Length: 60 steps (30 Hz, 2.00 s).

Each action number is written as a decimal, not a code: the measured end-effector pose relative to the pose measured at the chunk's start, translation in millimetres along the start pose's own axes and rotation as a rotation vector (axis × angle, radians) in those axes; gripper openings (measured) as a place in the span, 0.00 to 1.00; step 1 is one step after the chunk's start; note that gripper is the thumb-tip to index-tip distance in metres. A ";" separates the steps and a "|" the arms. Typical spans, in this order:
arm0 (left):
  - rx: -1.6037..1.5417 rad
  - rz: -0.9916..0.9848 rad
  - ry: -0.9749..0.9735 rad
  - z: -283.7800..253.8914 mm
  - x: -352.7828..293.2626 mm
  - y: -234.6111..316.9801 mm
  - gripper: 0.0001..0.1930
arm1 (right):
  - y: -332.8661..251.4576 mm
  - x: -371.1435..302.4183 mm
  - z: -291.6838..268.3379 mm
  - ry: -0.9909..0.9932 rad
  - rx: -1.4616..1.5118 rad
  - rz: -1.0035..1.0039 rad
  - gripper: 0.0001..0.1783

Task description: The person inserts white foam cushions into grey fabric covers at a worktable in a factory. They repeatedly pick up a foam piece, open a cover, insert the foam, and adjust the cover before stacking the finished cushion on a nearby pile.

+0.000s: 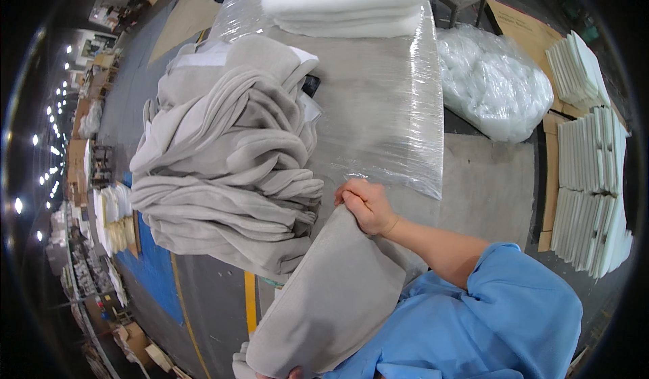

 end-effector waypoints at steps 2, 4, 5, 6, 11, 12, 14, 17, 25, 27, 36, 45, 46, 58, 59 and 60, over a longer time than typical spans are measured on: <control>-0.023 -0.091 0.030 15.7 -21.1 -9.7 0.45 | -4.0 -2.5 3.0 -0.060 -0.008 0.073 0.09; -0.067 -0.198 0.092 30.7 -56.7 -18.9 0.44 | -9.8 -9.0 18.1 -0.118 0.022 0.100 0.11; -0.091 -0.252 0.117 42.8 -73.2 -19.2 0.43 | -11.5 -10.5 23.2 -0.143 0.034 0.118 0.12; -0.106 -0.277 0.121 49.3 -77.4 -18.4 0.43 | -2.2 -13.0 20.9 -0.102 0.015 0.114 0.14; -0.161 -0.293 0.084 69.2 -73.2 -30.8 0.40 | 74.2 -79.7 -24.4 0.091 0.062 0.422 0.26; -0.175 -0.306 0.098 67.6 -79.0 -33.7 0.40 | 74.3 -85.2 -27.2 0.087 0.056 0.390 0.27; -0.214 -0.331 0.135 70.5 -85.0 -40.4 0.39 | 76.2 -95.2 -30.8 0.067 0.016 0.367 0.29; -0.325 -0.340 0.210 70.1 -79.1 -43.2 0.37 | 87.0 -94.1 -32.6 0.012 -0.144 0.451 0.30; -0.871 -0.509 0.095 104.8 -11.4 68.8 0.36 | 21.2 2.5 -122.6 -0.218 0.018 0.900 0.23; -1.103 -0.716 -0.196 129.6 3.7 40.6 0.34 | -0.1 18.5 -147.1 -0.212 0.144 0.845 0.23; -0.491 -0.575 -0.853 201.1 -22.8 19.9 0.29 | -46.9 38.2 -168.3 -0.212 0.414 0.506 0.27; -0.094 -0.097 -0.869 232.7 -24.4 51.7 0.25 | -63.1 64.6 -134.0 -0.123 -0.340 0.049 0.62; -0.072 -0.046 -0.855 236.7 -19.7 60.7 0.24 | -62.5 63.1 -133.6 -0.106 -0.356 0.034 0.65; -0.667 0.412 -0.546 287.9 88.2 315.3 0.29 | -71.9 49.0 -151.3 0.134 -0.474 0.082 0.38; -0.714 0.476 -0.533 296.8 99.1 338.3 0.29 | -64.1 52.4 -160.5 0.186 -0.475 0.060 0.31; -0.753 0.523 -0.507 307.1 114.6 349.3 0.29 | -61.4 55.3 -160.8 0.159 -0.509 0.114 0.26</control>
Point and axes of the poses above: each hand's wrist, its own x-axis towards the middle knuckle, its own z-axis out of the palm, y = z × x, the point moved 3 cm from there along x, towards the middle knuckle, and after that the axes turned 12 degrees about y, right-handed, at the moved point
